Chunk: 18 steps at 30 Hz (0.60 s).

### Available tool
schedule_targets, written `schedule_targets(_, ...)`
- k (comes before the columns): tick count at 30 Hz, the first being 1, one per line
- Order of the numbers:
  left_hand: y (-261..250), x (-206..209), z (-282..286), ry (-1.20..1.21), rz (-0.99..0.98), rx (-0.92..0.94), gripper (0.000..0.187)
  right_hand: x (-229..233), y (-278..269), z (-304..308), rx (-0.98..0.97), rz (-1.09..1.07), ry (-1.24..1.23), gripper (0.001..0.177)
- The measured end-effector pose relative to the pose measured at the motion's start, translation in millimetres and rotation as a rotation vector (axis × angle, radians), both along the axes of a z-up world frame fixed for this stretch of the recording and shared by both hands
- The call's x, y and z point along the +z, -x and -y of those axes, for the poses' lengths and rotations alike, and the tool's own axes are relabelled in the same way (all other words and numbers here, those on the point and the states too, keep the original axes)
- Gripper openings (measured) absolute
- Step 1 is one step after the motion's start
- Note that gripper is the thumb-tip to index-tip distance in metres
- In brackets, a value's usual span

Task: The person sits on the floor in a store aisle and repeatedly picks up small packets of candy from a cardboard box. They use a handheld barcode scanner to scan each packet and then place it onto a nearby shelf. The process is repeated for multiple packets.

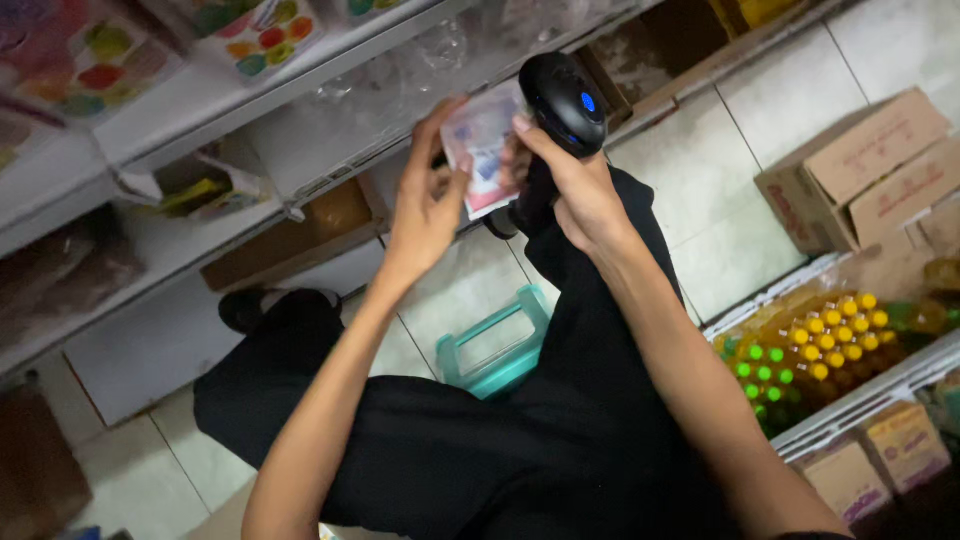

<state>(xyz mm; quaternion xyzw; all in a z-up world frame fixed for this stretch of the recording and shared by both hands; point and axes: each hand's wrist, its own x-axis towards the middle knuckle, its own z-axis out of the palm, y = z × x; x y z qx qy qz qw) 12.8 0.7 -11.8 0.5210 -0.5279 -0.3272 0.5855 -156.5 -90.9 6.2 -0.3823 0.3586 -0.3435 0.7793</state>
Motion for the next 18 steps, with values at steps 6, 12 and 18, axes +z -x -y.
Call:
schedule_targets(6, -31.5, -11.8, -8.2, -0.038, 0.066, 0.135, 0.058, 1.5, -11.3, -7.7, 0.415, -0.219, 0.126, 0.021)
schedule_targets(12, -32.8, -25.5, -11.6, -0.092, -0.028, 0.164, 0.065, -17.5, -21.0, -24.6, 0.481, -0.109, -0.032, 0.022)
schedule_targets(18, -36.5, -22.6, -22.5, -0.212, -0.208, 0.230, 0.041, -28.6, -22.3, -17.8, 0.242, -0.337, 0.320, 0.022)
